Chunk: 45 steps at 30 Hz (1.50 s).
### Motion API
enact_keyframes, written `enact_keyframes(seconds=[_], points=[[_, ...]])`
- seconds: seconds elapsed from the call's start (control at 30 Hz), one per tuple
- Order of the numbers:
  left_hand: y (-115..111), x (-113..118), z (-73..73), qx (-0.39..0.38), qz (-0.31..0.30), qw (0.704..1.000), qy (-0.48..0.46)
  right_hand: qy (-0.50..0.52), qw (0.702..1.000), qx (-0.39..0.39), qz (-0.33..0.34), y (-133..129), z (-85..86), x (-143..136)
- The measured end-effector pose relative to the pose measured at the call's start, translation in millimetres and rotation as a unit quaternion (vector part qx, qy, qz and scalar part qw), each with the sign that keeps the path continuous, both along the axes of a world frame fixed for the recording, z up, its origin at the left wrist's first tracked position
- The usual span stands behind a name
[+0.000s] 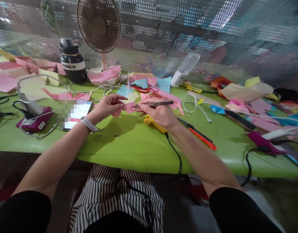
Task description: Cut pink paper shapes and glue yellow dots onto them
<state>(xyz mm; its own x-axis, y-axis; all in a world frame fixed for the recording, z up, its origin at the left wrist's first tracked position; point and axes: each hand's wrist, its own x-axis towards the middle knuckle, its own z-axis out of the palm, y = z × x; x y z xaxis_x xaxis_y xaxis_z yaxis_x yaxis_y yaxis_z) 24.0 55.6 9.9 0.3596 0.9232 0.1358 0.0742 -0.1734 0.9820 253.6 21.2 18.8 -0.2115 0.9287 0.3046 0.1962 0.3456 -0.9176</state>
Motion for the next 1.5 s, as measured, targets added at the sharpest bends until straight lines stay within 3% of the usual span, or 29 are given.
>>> enact_keyframes(seconds=[0.27,0.83,1.0,1.23,1.3,1.4,1.5], points=[[2.8,1.5,-6.2,-0.042,-0.002,0.999,-0.011,-0.007,1.0,-0.013,0.013,-0.7,0.4,0.6],[1.8,2.7,-5.3,-0.07,0.014,0.997,-0.03,0.004,0.999,-0.034,0.012,-3.5,4.4,1.4],[5.9,-1.6,-5.2,-0.055,0.049,0.997,-0.039,-0.094,0.989,-0.091,0.073,-2.4,-4.3,-0.3],[6.1,-1.8,-6.0,-0.054,0.039,0.997,-0.034,-0.226,0.967,0.009,0.117,-16.2,-2.2,-2.0],[5.8,-1.3,-5.5,-0.056,0.038,0.997,-0.035,-0.197,0.974,-0.024,0.111,-13.1,-2.2,-0.2],[5.3,-1.1,-4.3,-0.055,0.039,0.997,-0.034,-0.087,0.984,-0.134,0.077,1.9,-5.0,3.7],[5.2,-1.7,-3.4,-0.053,0.039,0.997,-0.031,-0.011,0.97,-0.239,0.049,20.4,-8.6,8.1]])
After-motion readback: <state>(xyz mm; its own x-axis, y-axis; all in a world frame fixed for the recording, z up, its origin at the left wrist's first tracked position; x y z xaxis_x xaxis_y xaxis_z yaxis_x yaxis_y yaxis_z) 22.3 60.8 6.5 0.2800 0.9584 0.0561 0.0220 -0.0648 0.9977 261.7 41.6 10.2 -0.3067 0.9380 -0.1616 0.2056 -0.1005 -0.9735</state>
